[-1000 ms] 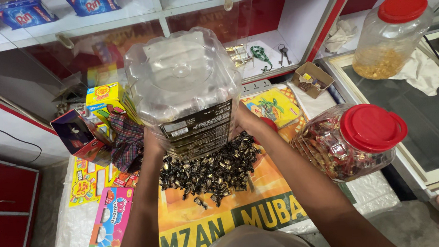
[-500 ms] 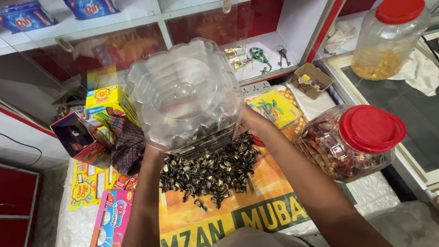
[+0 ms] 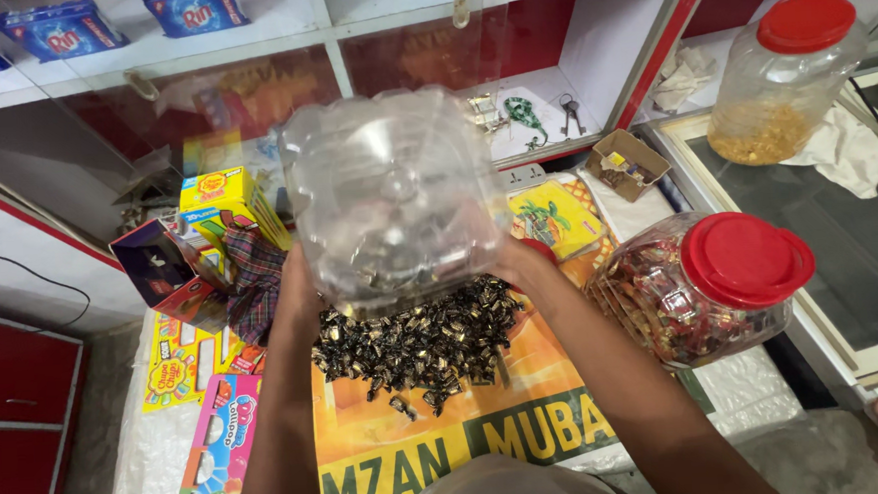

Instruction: The person opens a large plastic jar filled with wrapped candies and pours the contents onto a table covered with a printed mat. After emptying the jar, the person begins picking up individual candies from the pile and placing them back into the jar one by one.

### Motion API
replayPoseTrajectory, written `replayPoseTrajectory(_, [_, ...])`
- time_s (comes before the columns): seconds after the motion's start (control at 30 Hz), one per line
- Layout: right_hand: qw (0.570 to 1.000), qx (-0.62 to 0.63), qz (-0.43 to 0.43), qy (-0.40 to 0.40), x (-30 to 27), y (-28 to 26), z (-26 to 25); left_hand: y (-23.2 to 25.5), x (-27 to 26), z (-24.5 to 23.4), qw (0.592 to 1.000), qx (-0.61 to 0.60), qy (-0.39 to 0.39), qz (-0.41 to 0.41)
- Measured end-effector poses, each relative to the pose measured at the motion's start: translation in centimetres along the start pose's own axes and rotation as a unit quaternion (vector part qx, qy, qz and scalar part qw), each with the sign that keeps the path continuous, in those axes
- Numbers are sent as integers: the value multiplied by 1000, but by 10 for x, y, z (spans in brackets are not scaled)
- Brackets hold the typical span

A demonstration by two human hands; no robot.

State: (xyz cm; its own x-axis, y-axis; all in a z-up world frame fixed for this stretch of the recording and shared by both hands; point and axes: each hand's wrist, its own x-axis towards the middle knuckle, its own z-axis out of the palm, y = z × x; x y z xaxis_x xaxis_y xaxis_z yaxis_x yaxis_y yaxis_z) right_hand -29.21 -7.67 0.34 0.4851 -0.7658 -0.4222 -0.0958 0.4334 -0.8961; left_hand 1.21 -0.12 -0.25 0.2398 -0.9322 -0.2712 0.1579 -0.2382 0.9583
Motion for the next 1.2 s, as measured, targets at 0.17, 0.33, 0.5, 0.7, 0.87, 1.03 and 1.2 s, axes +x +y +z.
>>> replayPoseTrajectory(0.17, [999, 28, -23, -16, 2, -23, 29, 15, -12, -10, 979, -179, -80, 49])
replayPoseTrajectory(0.33, [997, 48, -41, -34, 11, -36, 50, 67, -54, -15, 975, -204, -81, -11])
replayPoseTrajectory(0.5, [992, 28, -109, -51, 21, -36, 69, 93, -76, -17, 995, -88, -5, 45])
replayPoseTrajectory(0.7, [985, 46, -97, -132, 10, -45, 94, 93, -73, -46, 990, -20, -16, 140])
replayPoseTrajectory(0.87, [991, -17, -106, -82, 0, -59, 125, 88, -66, -63, 986, 12, 16, 163])
replayPoseTrajectory(1.03, [981, -34, -166, -94, 8, -49, 144, 89, -84, -70, 977, 42, 89, 188])
replayPoseTrajectory(1.2, [942, -52, -310, -115, 15, -34, 159, 96, -105, -85, 963, 118, 115, 213])
